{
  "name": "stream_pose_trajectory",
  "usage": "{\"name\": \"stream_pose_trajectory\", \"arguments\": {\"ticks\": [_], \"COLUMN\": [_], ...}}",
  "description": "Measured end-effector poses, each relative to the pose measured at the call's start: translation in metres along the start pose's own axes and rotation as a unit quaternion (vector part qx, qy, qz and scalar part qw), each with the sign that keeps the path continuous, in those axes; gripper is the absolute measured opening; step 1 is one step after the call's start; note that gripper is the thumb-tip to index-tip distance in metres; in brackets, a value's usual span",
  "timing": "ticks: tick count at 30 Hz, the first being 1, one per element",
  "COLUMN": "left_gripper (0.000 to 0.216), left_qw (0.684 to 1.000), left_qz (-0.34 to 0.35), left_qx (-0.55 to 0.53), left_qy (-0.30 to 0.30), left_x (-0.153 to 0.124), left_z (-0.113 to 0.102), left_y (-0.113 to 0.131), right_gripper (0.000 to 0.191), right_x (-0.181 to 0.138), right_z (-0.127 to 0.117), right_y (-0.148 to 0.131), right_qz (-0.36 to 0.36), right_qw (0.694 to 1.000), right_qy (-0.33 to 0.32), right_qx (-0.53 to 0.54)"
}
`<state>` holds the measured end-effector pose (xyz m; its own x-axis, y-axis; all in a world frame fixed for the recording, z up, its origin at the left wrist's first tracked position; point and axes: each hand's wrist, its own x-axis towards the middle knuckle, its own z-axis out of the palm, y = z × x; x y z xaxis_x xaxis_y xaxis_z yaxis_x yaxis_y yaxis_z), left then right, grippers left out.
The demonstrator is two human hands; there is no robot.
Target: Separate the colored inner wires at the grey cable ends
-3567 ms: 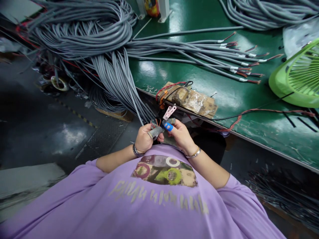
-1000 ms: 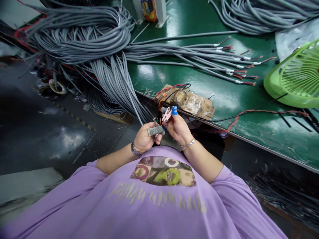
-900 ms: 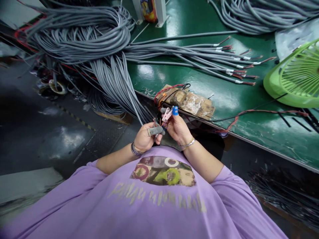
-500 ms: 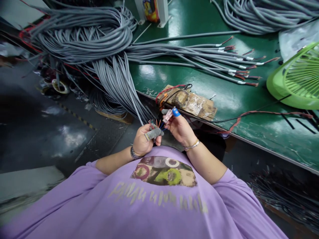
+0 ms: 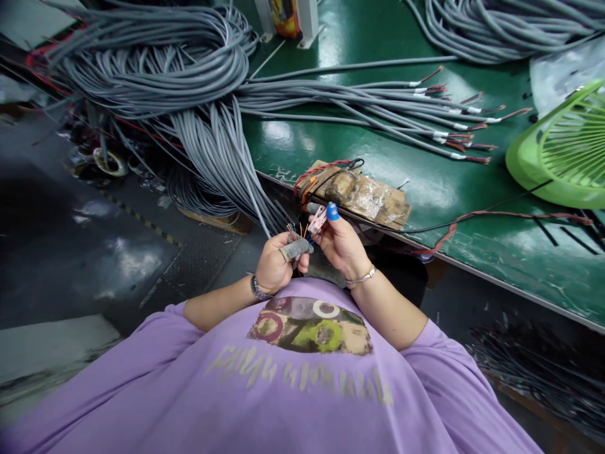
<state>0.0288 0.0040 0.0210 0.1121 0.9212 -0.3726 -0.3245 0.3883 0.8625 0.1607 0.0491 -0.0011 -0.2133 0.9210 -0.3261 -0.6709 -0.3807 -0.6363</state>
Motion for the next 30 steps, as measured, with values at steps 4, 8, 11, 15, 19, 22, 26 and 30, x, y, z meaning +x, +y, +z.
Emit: {"name": "stream_pose_trajectory", "arguments": {"ticks": [4, 8, 11, 15, 19, 22, 26, 30], "left_gripper": [0.035, 0.036, 0.036, 0.038, 0.037, 0.037, 0.036, 0.037], "left_qw": [1.000, 1.000, 1.000, 0.999, 0.998, 0.998, 0.998, 0.999], "left_qz": [0.000, 0.011, 0.016, 0.026, 0.034, 0.032, 0.022, 0.012], "left_qx": [0.006, 0.001, -0.003, -0.019, -0.033, -0.037, -0.032, -0.023], "left_qy": [-0.009, -0.009, -0.001, 0.019, 0.028, 0.036, 0.043, 0.045], "left_x": [0.000, -0.002, -0.007, -0.011, -0.010, -0.006, -0.003, -0.004], "left_z": [-0.003, -0.007, -0.008, -0.006, 0.000, 0.004, 0.007, 0.007], "left_y": [-0.004, -0.006, -0.004, -0.001, 0.002, 0.002, 0.003, 0.002], "right_gripper": [0.042, 0.054, 0.063, 0.051, 0.038, 0.037, 0.034, 0.029], "right_x": [0.000, -0.002, -0.004, -0.006, -0.007, -0.007, -0.006, -0.006], "right_z": [-0.001, -0.004, -0.005, -0.003, -0.003, -0.005, -0.004, -0.001], "right_y": [0.002, 0.004, 0.001, -0.004, 0.001, 0.005, 0.006, 0.004], "right_qz": [0.000, 0.021, 0.040, 0.046, 0.015, 0.002, 0.016, 0.031], "right_qw": [1.000, 1.000, 0.998, 0.998, 0.999, 0.999, 0.999, 0.999], "right_qy": [-0.003, -0.022, -0.039, -0.047, -0.048, -0.049, -0.038, -0.004], "right_qx": [-0.001, 0.002, -0.004, -0.010, -0.003, 0.018, 0.027, 0.034]}}
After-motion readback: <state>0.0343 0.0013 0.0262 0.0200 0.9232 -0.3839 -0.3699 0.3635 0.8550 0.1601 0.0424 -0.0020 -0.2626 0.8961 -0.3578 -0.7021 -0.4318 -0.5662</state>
